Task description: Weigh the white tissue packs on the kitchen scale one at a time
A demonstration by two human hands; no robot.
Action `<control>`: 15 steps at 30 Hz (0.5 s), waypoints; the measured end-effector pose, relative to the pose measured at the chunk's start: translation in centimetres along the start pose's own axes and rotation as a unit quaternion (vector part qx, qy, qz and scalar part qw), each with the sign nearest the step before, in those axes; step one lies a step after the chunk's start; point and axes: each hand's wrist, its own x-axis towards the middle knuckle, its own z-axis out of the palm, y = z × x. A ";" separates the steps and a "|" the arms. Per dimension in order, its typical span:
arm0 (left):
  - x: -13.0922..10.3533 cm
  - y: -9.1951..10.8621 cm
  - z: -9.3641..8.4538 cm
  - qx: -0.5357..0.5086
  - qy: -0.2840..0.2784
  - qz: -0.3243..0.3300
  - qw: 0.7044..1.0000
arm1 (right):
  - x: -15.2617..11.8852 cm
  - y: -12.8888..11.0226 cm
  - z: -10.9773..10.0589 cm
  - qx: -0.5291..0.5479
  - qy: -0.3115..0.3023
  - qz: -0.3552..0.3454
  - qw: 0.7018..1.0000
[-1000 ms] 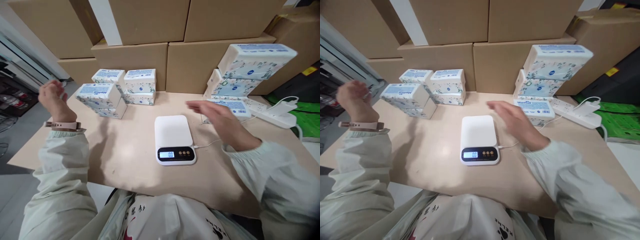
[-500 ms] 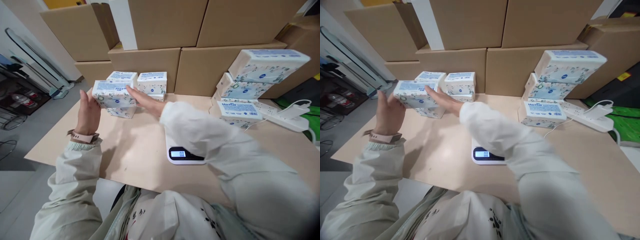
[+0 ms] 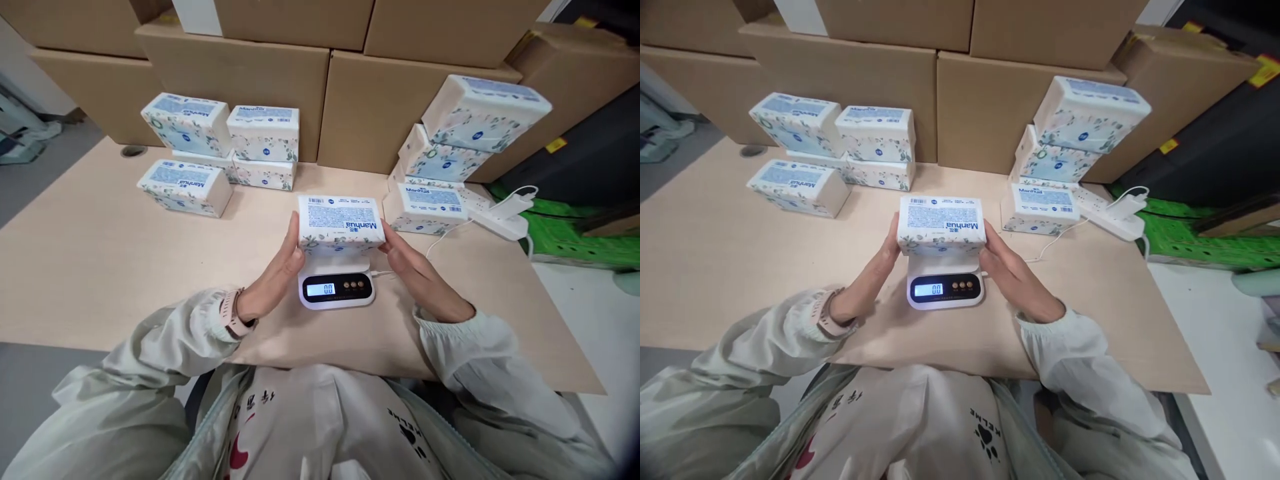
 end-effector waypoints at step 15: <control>-1.9 -1.6 -2.5 0.116 0.145 -0.004 0.983 | -1.9 4.8 -0.9 -0.096 0.393 -0.125 0.906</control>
